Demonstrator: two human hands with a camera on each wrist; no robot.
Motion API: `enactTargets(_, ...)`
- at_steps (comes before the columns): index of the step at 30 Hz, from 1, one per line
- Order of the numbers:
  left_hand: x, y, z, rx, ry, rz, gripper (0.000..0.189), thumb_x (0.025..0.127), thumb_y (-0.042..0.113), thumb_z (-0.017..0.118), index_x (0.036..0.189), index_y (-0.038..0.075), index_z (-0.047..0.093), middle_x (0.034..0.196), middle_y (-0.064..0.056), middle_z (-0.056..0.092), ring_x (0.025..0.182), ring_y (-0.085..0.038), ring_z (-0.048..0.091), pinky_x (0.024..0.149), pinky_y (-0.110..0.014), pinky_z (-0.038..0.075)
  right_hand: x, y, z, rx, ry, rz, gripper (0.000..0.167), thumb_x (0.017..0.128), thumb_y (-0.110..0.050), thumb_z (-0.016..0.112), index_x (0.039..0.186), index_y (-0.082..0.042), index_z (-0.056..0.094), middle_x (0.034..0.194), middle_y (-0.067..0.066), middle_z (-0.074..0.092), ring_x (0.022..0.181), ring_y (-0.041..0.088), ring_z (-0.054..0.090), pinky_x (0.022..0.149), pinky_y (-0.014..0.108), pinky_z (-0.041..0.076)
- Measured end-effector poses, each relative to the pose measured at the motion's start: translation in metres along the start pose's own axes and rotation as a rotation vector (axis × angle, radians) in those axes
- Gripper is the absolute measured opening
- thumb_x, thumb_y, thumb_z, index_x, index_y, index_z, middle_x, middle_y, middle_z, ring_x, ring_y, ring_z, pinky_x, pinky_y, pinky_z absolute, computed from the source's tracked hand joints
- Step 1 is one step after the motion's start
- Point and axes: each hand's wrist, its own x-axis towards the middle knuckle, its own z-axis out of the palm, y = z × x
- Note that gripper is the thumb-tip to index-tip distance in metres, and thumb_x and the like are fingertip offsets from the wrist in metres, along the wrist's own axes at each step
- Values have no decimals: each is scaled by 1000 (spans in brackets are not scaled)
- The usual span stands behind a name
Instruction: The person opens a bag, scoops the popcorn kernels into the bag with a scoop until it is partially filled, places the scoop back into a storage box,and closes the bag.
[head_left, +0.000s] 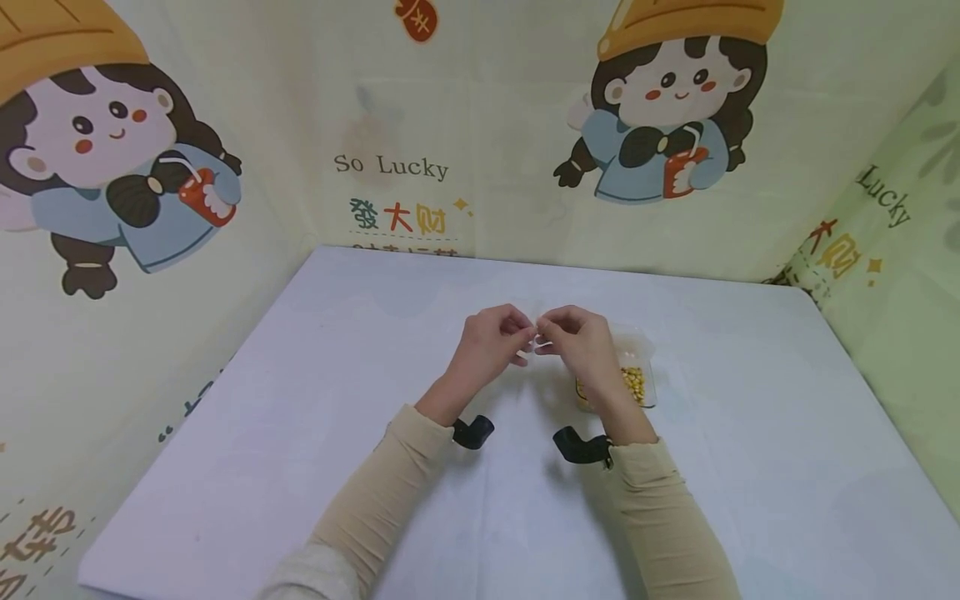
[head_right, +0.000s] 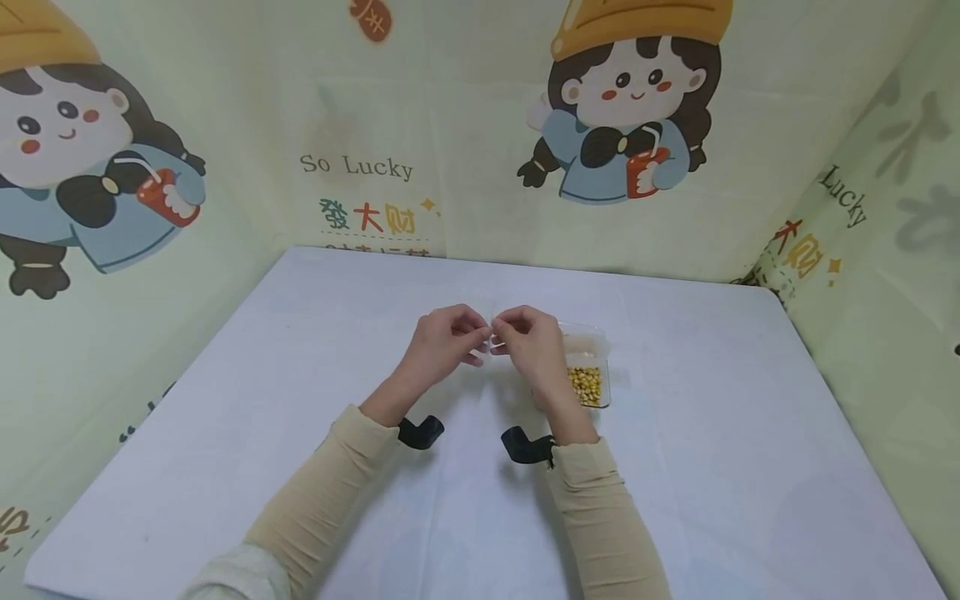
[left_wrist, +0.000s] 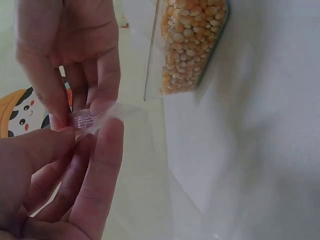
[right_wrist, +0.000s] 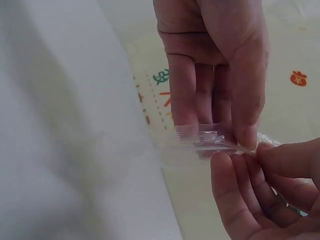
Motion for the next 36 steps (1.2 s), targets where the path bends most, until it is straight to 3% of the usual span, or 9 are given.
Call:
enactTargets(3, 0, -1, 1, 24, 24, 35, 9, 94, 11, 68, 102, 9, 68, 92, -8, 72, 78, -25, 74, 70, -39, 61, 0, 0, 2, 4, 5, -10, 26, 97, -21, 66, 114, -1, 67, 107, 18, 70, 90, 25, 72, 79, 29, 60)
enactTargets(8, 0, -1, 3, 16, 51, 83, 12, 93, 8, 68, 103, 7, 73, 92, -8, 74, 82, -28, 74, 66, -29, 60, 1, 0, 3, 22, 56, -26, 24, 96, -18, 66, 112, -1, 70, 107, 18, 72, 87, 23, 74, 79, 27, 59)
enactTargets(16, -1, -3, 5, -21, 92, 71, 13, 91, 12, 71, 102, 7, 75, 93, -9, 75, 77, -20, 74, 63, -23, 59, 1, 2, 4, 52, 90, 5, 27, 96, -17, 67, 116, 0, 70, 110, 18, 72, 88, 24, 75, 78, 27, 59)
enactTargets(25, 0, -3, 10, 43, 122, 128, 17, 91, 16, 72, 105, 7, 77, 96, -8, 77, 79, -24, 75, 64, -20, 58, 0, 1, 4, -53, 114, 2, 25, 95, -13, 67, 117, -2, 71, 110, 15, 74, 88, 22, 75, 84, 30, 59)
enactTargets(29, 1, -3, 11, 35, 133, 151, 16, 91, 14, 72, 103, 5, 77, 94, -9, 77, 78, -25, 75, 63, -20, 58, 0, 0, 4, -47, 134, -8, 23, 94, -11, 68, 115, -2, 72, 107, 16, 74, 86, 23, 76, 81, 29, 59)
enactTargets(36, 1, -4, 11, -30, 98, 113, 16, 90, 12, 72, 103, 4, 76, 92, -11, 76, 79, -29, 75, 63, -24, 59, -1, 3, 1, -80, 112, -17, 23, 94, -13, 68, 114, -3, 72, 106, 15, 74, 85, 19, 76, 79, 26, 59)
